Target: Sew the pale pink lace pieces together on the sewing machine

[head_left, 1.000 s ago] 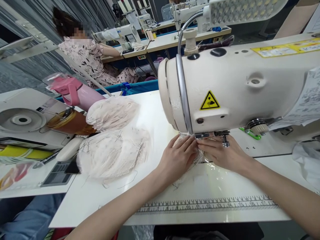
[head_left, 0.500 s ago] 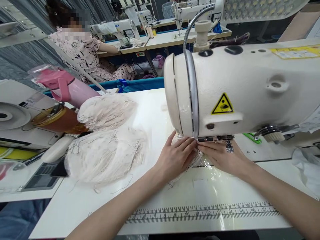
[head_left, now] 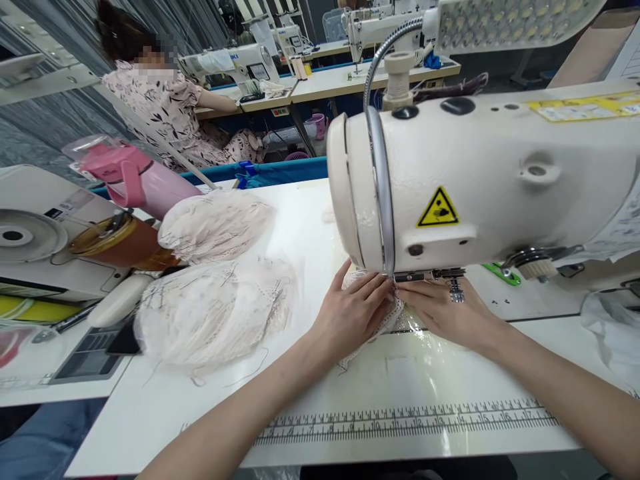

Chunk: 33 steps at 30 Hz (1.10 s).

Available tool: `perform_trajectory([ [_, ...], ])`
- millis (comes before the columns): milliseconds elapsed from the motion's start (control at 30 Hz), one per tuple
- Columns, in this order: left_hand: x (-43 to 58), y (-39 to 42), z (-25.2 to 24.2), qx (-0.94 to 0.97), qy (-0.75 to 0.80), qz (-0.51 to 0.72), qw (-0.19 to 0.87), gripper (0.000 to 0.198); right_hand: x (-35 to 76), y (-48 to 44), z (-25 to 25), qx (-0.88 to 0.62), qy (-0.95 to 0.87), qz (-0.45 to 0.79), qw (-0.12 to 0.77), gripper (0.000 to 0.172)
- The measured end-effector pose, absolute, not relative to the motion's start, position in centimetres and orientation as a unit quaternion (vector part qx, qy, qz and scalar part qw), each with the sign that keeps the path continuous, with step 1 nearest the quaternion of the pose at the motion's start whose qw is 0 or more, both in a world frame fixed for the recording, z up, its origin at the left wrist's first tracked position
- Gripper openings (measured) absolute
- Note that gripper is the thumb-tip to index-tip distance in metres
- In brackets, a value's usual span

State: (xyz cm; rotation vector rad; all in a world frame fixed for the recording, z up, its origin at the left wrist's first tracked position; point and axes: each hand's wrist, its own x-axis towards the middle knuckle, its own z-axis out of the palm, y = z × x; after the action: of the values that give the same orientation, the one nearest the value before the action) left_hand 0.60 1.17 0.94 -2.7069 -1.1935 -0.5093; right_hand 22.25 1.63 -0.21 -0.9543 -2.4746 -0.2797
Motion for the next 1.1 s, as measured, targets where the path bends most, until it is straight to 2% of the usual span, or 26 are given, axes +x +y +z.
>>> perform_trajectory([
  [300,0.1,0.3,3.5,-0.909,-0.361,-0.167,0.119,0.027,22.1,2.1,-0.4,-0.341,-0.898,-0.103,0.259,0.032],
  [467,-3.1,-2.1,3.9,-0.955,-0.199,-0.166,0.146,0.054,21.9,2.0,-0.3,-0.335,-0.888,-0.11,0.293,0.026],
  [500,-3.6,-2.8,3.6,-0.954,-0.191,-0.164,0.161,0.049,21.9,1.9,-0.3,-0.333,-0.889,-0.108,0.294,0.026],
  [567,-4.2,-4.1,2.9,-0.942,-0.223,-0.179,0.176,0.025,21.9,1.8,-0.5,-0.329,-0.889,-0.102,0.3,0.028],
  [700,-3.5,-5.3,3.4,-0.889,-0.394,-0.221,0.073,0.014,21.9,1.8,-0.8,-0.331,-0.892,-0.068,0.3,0.032],
  [767,-2.9,-4.8,4.7,-0.862,-0.464,-0.202,0.011,0.016,21.8,1.8,-0.7,-0.325,-0.897,-0.05,0.295,0.025],
  [833,-2.4,-3.8,6.0,-0.865,-0.476,-0.16,-0.009,0.019,21.7,1.9,-0.5,-0.315,-0.899,-0.05,0.3,0.017],
  [1000,-1.1,-0.2,6.1,-0.922,-0.378,-0.082,0.029,0.012,21.8,2.1,-0.2,-0.304,-0.899,-0.066,0.308,0.014],
  [1100,-0.4,1.1,4.5,-0.929,-0.346,-0.097,0.084,0.028,21.9,1.9,-0.3,-0.319,-0.895,-0.069,0.304,0.017],
])
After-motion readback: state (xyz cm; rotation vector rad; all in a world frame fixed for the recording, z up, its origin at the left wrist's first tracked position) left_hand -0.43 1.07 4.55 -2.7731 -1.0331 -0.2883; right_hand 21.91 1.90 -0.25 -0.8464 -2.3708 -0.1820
